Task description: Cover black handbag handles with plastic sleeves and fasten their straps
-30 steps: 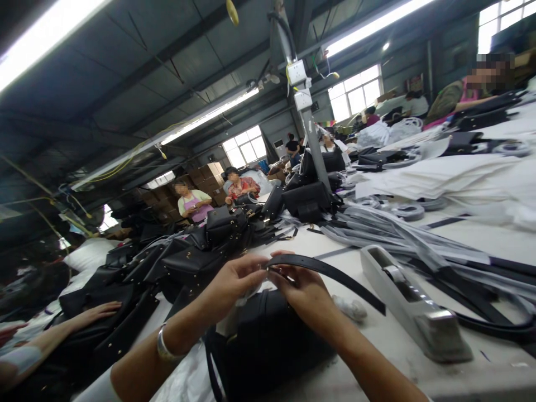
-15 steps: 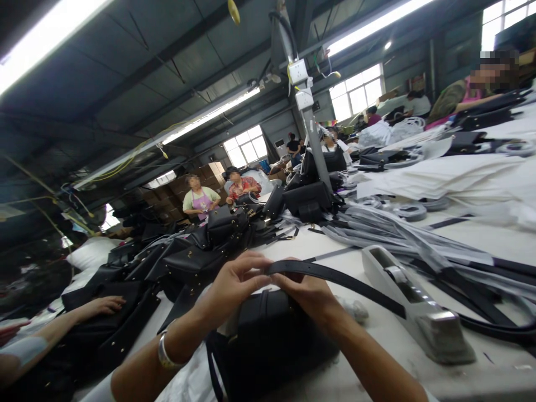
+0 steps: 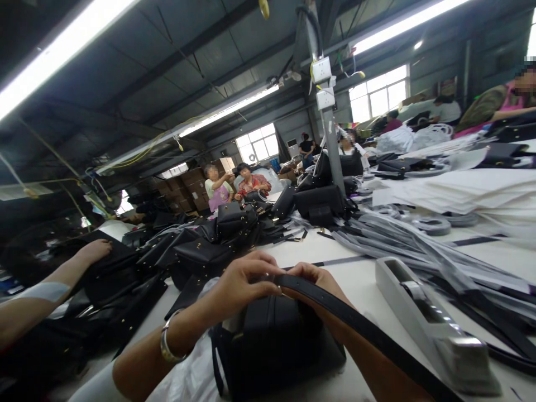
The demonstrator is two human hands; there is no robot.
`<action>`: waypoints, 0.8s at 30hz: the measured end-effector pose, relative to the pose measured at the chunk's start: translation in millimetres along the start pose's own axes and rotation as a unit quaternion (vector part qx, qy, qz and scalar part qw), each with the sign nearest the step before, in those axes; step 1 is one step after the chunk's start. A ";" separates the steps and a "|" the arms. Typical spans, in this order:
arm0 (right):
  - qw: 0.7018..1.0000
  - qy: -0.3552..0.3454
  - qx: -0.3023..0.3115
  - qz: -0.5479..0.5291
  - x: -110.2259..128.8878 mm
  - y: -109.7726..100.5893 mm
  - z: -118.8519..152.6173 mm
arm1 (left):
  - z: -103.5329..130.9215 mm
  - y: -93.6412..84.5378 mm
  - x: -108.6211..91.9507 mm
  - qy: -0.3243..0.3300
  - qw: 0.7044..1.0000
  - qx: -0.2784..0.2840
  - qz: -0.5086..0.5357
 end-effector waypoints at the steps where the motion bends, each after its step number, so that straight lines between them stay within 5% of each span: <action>1: 1.000 0.005 0.000 0.003 1.3 1.3 0.2 | 0.5 0.3 4.1 -0.009 1.000 0.001 0.015; 11: 0.999 0.023 0.011 0.030 -0.3 5.4 4.1 | 5.1 -0.5 -1.3 -0.026 0.999 0.025 -0.024; 18: 1.000 0.025 -0.001 0.010 -4.1 4.4 2.8 | 18.3 5.9 -14.8 0.058 0.987 -0.013 -0.150; 24: 1.000 -0.002 -0.007 -0.004 -8.2 0.3 2.0 | 36.5 23.2 -29.3 0.163 0.932 -0.081 -0.315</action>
Point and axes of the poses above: each hand's wrist, its own z-axis away from the middle knuckle, its own y-axis out of the palm, x = y × z, the point moved 6 cm from there along -z, towards the middle knuckle
